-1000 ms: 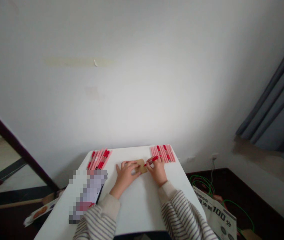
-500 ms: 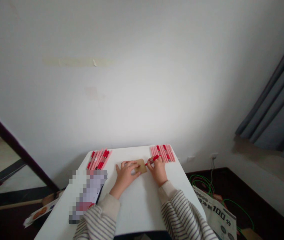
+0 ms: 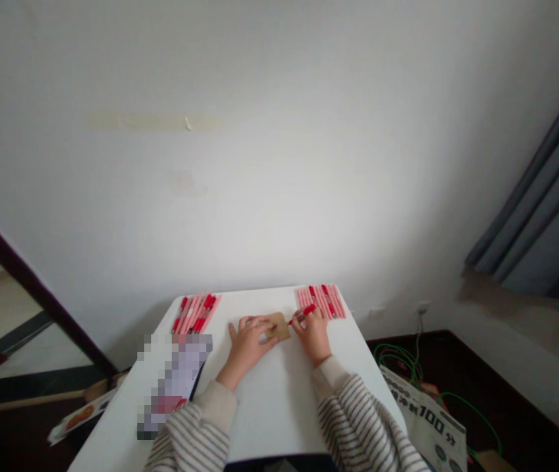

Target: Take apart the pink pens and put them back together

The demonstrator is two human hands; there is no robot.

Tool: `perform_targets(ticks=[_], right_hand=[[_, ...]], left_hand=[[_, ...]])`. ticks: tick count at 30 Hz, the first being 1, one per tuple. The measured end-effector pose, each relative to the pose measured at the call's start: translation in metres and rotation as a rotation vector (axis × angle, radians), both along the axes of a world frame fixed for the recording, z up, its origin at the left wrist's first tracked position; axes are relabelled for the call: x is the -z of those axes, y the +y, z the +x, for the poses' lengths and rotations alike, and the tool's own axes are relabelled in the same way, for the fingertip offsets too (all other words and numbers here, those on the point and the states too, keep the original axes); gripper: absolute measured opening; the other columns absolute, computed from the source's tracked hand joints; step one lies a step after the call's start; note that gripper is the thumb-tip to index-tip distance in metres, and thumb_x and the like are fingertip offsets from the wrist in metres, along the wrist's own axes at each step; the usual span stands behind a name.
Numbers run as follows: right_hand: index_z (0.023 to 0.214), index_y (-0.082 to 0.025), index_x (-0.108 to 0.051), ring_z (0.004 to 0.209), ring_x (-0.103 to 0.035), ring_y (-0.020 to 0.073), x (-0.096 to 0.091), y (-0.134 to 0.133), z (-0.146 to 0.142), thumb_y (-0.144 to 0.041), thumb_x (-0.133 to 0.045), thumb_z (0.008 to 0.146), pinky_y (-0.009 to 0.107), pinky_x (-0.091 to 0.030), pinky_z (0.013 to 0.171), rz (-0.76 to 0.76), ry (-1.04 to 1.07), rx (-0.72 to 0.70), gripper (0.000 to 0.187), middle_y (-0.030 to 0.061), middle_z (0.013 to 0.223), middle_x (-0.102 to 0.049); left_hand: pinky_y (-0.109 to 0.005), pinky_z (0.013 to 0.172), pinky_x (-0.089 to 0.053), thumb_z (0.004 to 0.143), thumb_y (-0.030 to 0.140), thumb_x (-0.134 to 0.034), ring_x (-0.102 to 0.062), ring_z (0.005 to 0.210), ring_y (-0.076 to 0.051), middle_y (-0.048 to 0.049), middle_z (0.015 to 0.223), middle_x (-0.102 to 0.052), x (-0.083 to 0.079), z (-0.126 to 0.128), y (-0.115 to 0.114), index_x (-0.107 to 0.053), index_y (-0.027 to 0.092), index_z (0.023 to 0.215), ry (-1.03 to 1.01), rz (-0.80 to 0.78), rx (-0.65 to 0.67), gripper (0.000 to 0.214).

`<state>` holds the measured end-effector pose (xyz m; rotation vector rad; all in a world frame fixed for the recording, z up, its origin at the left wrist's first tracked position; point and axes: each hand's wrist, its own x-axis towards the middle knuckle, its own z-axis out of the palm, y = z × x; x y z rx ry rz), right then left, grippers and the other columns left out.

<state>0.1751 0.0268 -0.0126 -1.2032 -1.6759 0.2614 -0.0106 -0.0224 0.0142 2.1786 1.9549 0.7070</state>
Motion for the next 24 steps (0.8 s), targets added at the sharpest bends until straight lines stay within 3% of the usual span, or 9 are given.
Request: perform_targets(ticks=[11,20,24], right_hand=[[0.08,-0.021,-0.069,0.093,-0.058,0.0243,0.0,0.0,0.003,-0.047,-0.054,0.085,0.038,-0.043,0.084,-0.007,0.138,-0.03,0.03,0.0075,0.091,-0.068],[0.077,-0.021,-0.07,0.091,-0.059,0.024,-0.012,-0.009,0.005,-0.051,-0.056,0.082,0.037,-0.045,0.082,-0.051,0.238,-0.076,0.034,0.0078,0.088,-0.069],[0.078,-0.021,-0.07,0.09,-0.059,0.0237,-0.015,-0.011,0.007,-0.053,-0.056,0.082,0.038,-0.044,0.083,-0.059,0.236,-0.077,0.035,0.0076,0.087,-0.068]], left_hand=[[-0.075,0.104,-0.008,0.081,0.041,-0.058,-0.038,0.123,-0.031,-0.0004,0.132,-0.056,0.003,-0.001,0.0,-0.064,0.039,0.11,0.036,0.025,-0.043,0.03],[-0.076,0.102,-0.016,0.087,0.03,-0.045,-0.037,0.126,-0.03,-0.0031,0.134,-0.053,0.002,-0.01,0.009,-0.061,0.04,0.117,0.104,0.068,-0.26,0.035],[-0.077,0.101,-0.015,0.088,0.026,-0.04,-0.033,0.131,-0.032,-0.0012,0.139,-0.051,0.0,-0.013,0.013,-0.059,0.039,0.12,0.115,0.082,-0.296,0.039]])
